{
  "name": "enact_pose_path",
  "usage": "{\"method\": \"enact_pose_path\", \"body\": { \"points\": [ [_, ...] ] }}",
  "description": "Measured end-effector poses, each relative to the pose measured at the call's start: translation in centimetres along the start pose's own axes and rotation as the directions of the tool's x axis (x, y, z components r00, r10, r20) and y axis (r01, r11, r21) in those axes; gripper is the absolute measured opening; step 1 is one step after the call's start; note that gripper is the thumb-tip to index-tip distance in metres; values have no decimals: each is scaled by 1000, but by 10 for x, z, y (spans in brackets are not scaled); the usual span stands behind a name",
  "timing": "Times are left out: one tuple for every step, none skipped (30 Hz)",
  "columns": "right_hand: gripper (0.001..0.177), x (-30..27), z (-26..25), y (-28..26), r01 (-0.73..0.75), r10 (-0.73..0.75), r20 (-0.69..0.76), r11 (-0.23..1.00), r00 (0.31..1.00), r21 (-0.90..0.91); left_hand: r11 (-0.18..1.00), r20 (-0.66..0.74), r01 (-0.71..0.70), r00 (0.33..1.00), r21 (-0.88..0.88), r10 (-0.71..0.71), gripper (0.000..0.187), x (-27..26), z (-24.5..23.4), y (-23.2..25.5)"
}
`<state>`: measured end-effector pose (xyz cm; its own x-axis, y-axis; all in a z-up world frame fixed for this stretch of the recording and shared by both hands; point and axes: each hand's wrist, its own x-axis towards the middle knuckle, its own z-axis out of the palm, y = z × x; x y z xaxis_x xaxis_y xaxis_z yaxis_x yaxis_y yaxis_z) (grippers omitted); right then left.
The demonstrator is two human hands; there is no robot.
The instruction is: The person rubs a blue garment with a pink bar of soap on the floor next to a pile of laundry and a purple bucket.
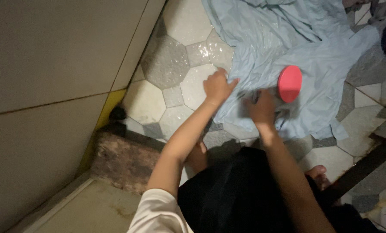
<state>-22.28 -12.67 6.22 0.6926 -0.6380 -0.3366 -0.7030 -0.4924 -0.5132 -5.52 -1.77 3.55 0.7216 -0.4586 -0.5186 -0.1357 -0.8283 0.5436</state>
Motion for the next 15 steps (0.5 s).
{"method": "enact_pose_path", "body": {
  "points": [
    [50, 1, 4, 4, -45, 45, 18, 999, 999, -4, 1000, 1, -4, 1000, 2, 4, 47, 7, 16, -6],
    [46, 3, 9, 7, -89, 90, 36, 996, 995, -8, 980, -10, -182, 983, -79, 182, 31, 12, 36, -14],
    [46, 5, 13, 13, -89, 89, 30, 996, 996, -8, 921, -37, -356, 934, -159, 355, 14, 19, 58, -25],
    [41, 6, 15, 18, -39, 39, -9, 999, 999, -11, 918, -39, -362, 932, -159, 361, 14, 28, 78, -37],
    [39, 5, 17, 22, 9, -9, -43, 1000, 999, -16, 822, 19, -291, 939, -490, 344, 13, 36, 94, -47],
    [39, 6, 18, 24, 7, -8, -45, 1000, 999, -16, 631, 81, -168, 934, -757, 347, 13, 43, 105, -55],
    [37, 5, 19, 25, 36, -35, -66, 999, 997, 17, 632, 81, -168, 935, -757, 345, 13, 48, 107, -60],
    [36, 5, 20, 25, 66, -61, -88, 997, 994, 49, 468, 152, 57, 974, -882, 167, 19, 52, 102, -65],
    [36, 7, 19, 25, 71, -67, -84, 996, 994, 51, 239, 255, 248, 967, -939, 0, 31, 56, 89, -67],
    [36, 8, 16, 26, -23, 22, 4, 999, 1000, 49, 238, 251, 245, 968, -940, -4, 31, 61, 71, -68],
    [36, 9, 15, 27, -117, 113, 91, 992, 989, 38, 209, 228, 230, 973, -950, -36, 37, 66, 51, -71],
    [36, 9, 16, 26, -113, 109, 94, 993, 990, 38, 181, 206, 215, 976, -960, -67, 43, 70, 31, -75],
    [29, 10, 14, 26, -82, 81, 50, 997, 995, 3, 179, 202, 211, 977, -961, -69, 43, 75, 13, -80],
    [24, 11, 11, 24, -51, 51, 7, 998, 999, -33, 376, -45, -2, 993, -927, -105, 40, 80, -2, -86],
    [24, 11, 5, 20, -47, 47, 9, 998, 999, -31, 564, -292, -191, 952, -803, -94, 37, 80, -12, -91]
  ]
}}
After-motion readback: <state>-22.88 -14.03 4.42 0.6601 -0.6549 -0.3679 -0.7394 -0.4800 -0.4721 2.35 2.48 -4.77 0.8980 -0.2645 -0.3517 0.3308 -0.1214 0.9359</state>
